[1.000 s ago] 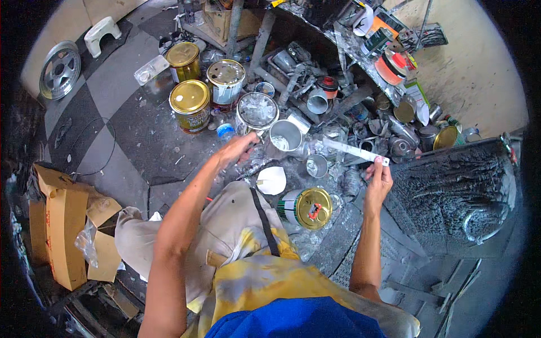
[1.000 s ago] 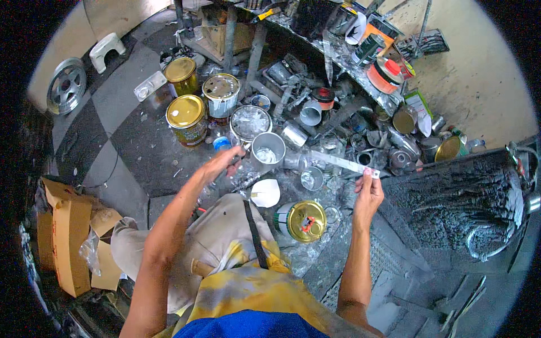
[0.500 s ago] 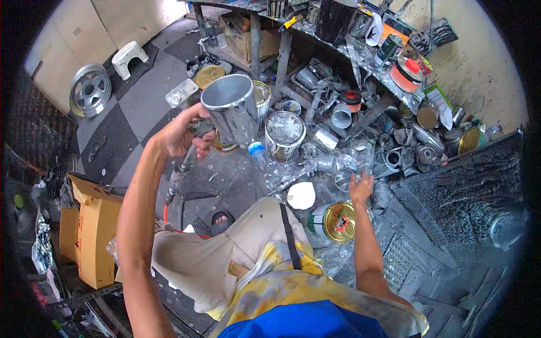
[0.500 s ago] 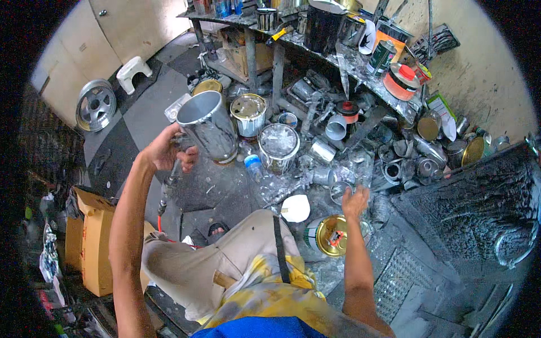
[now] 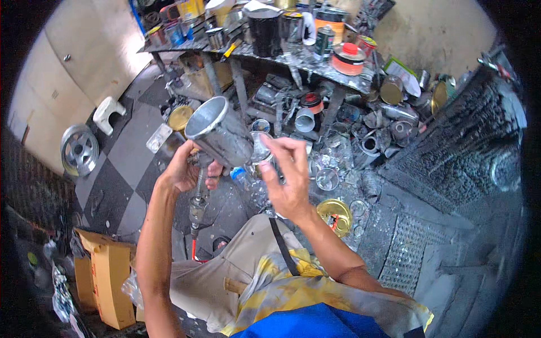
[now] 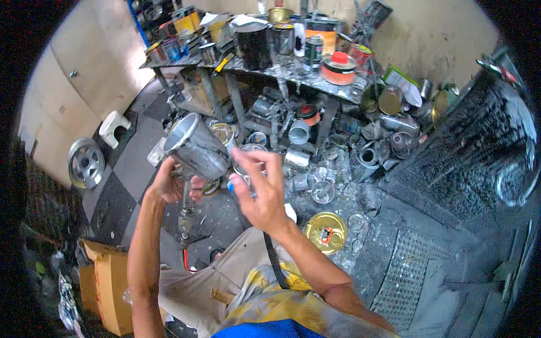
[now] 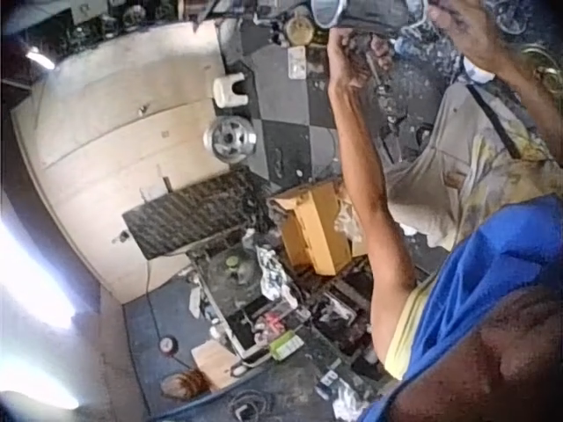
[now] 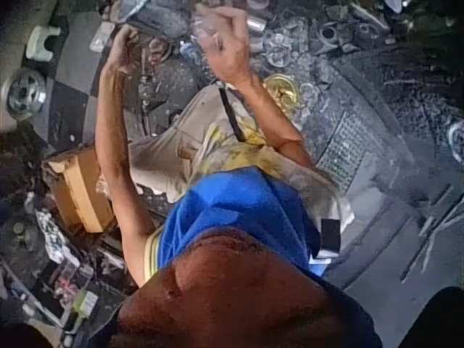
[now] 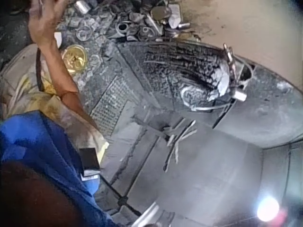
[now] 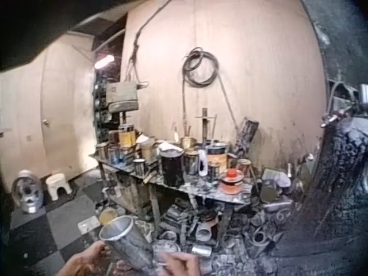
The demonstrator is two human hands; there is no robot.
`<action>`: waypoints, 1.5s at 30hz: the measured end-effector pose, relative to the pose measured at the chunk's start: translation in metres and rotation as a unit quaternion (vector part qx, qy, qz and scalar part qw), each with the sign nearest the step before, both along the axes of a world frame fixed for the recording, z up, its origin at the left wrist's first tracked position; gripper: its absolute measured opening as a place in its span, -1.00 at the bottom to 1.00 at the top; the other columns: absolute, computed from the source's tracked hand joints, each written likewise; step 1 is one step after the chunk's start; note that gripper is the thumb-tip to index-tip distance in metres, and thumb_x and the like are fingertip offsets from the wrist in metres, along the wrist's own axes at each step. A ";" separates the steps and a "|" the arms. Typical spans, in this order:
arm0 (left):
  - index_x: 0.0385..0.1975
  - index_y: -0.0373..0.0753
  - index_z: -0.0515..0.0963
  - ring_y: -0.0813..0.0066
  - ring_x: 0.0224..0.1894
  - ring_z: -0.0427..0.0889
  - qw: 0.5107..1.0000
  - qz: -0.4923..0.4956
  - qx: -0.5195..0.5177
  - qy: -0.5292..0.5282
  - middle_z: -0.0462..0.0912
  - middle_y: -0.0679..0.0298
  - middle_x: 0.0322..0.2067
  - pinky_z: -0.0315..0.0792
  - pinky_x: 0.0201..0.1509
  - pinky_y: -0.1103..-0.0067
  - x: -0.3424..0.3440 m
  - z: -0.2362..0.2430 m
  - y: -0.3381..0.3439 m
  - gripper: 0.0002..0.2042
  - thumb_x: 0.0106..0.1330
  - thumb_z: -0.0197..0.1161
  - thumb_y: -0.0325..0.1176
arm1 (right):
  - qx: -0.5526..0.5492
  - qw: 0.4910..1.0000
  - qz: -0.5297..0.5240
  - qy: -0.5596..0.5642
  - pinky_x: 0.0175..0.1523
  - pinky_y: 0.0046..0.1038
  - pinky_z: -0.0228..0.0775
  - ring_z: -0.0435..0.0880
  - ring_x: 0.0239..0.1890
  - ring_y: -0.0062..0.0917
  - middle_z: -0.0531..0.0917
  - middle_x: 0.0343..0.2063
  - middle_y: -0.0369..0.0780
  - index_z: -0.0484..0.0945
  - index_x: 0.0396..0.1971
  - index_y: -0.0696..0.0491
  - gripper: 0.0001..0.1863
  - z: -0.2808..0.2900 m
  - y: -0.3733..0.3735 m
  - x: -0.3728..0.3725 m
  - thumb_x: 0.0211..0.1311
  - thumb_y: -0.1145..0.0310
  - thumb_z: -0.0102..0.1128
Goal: Inspecting, prepping paint, and retouching a car wheel rim with a spray gun and brush.
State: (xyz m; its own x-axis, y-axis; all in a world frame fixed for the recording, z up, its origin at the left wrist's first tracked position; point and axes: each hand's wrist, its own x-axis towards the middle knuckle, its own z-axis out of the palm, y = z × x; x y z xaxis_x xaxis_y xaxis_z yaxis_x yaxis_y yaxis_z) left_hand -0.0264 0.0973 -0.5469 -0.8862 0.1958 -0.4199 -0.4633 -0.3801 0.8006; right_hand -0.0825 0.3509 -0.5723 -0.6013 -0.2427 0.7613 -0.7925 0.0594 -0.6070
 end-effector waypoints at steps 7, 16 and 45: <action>-0.53 -0.16 0.35 0.45 -0.51 0.31 0.998 -0.040 0.038 -0.014 0.34 0.34 -0.54 0.29 -0.36 0.47 -0.002 0.000 0.012 -0.53 0.29 -0.14 0.17 | 0.039 0.994 -0.024 0.104 0.12 -0.22 0.33 0.45 -0.02 -0.21 0.50 -0.05 -0.13 0.61 0.19 -0.07 -0.54 0.003 0.012 0.000 0.26 0.36 0.29; -0.43 -0.21 0.44 0.43 -0.44 0.42 1.000 0.000 0.008 -0.021 0.42 0.30 -0.47 0.32 -0.38 0.45 -0.007 0.007 0.035 -0.52 0.26 0.01 0.18 | -0.341 0.775 0.332 -0.416 0.04 -0.49 0.39 0.56 -0.09 -0.61 0.60 -0.07 -0.23 0.53 0.09 0.21 -0.59 -0.011 0.035 0.000 0.60 0.23 -0.18; 0.20 -0.48 0.30 0.07 0.21 0.44 0.917 0.338 -0.210 0.039 0.42 -0.18 0.14 0.33 0.29 0.29 -0.031 -0.079 0.064 -0.23 0.28 0.24 0.14 | 0.240 0.952 -0.040 -0.184 0.23 -0.22 0.38 0.50 0.23 -0.12 0.42 0.26 0.07 0.10 0.44 0.14 -0.19 -0.059 -0.101 0.013 0.22 0.41 0.28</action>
State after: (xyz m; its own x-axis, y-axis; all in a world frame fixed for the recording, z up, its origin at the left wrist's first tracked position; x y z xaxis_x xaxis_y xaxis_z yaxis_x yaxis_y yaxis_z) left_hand -0.0573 0.1615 -0.6263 -0.7765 -0.5730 -0.2621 -0.1705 -0.2094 0.9629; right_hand -0.0698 0.2496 -0.6314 -0.8373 -0.4512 0.3087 -0.5124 0.4512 -0.7307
